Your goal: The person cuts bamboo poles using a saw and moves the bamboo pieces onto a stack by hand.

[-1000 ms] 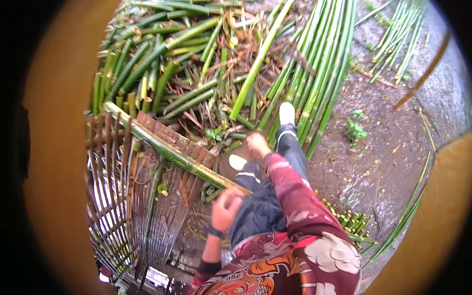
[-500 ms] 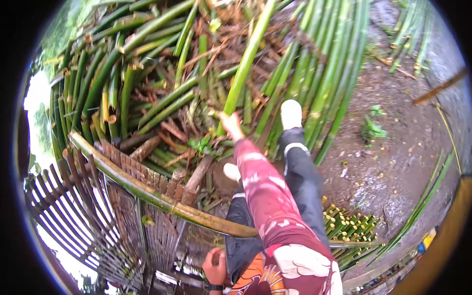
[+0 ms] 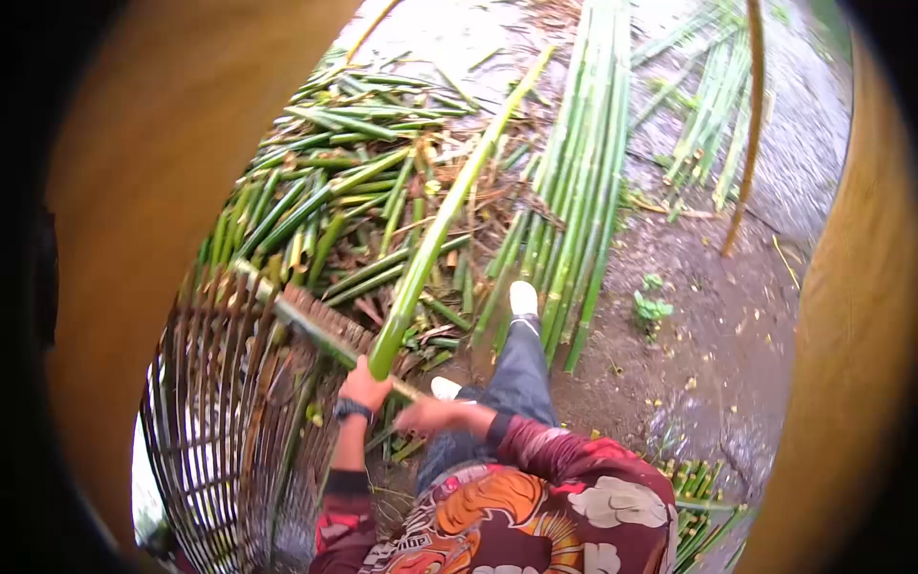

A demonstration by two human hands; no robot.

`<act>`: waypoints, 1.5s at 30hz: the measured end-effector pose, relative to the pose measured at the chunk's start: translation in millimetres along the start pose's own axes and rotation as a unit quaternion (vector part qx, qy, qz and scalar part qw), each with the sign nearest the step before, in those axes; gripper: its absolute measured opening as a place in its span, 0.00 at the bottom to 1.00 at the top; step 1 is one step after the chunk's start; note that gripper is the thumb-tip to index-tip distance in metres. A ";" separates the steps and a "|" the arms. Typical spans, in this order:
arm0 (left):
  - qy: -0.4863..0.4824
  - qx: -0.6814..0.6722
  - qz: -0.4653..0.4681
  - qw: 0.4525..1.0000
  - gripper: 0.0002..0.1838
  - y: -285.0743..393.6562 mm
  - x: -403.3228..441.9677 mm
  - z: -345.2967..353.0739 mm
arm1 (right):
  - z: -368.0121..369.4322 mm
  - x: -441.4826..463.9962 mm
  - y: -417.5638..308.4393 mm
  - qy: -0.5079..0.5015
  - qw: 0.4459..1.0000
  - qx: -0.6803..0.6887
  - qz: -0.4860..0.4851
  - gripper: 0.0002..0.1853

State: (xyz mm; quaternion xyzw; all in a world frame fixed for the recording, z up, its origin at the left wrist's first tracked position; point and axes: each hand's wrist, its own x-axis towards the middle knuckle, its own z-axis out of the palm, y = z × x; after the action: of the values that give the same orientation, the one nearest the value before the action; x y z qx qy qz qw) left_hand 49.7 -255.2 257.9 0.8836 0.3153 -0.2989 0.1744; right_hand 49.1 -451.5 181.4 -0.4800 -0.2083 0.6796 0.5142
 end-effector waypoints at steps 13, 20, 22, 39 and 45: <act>0.266 0.078 -0.217 0.936 0.35 -253.2 -550.6 -17.3 | -217.1 75.8 -53.2 0.270 0.889 0.369 -0.006 0.69; 0.388 0.214 -0.200 0.874 0.29 -281.8 -585.1 60.4 | -177.3 139.7 -27.6 0.289 0.945 0.141 0.060 0.30; 0.420 0.299 -0.304 0.801 0.40 -297.4 -584.4 73.0 | -203.7 156.1 4.5 0.192 0.980 0.037 -0.024 0.30; 0.526 -0.834 -0.119 -0.113 0.52 -355.0 -248.7 181.1 | -7.3 30.7 -145.2 -0.014 0.570 -0.813 -0.116 0.58; 0.466 -0.837 -0.280 -0.067 0.54 -462.3 -269.8 212.2 | -110.8 -36.5 -145.4 -0.015 0.542 -0.822 -0.173 0.38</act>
State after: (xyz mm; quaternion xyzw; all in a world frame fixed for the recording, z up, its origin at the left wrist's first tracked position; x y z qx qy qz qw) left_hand -512.8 -140.5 213.2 0.1542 -0.5572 -0.6472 -0.4969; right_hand 218.0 -451.8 260.2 -0.6371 -0.7620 0.1155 -0.0015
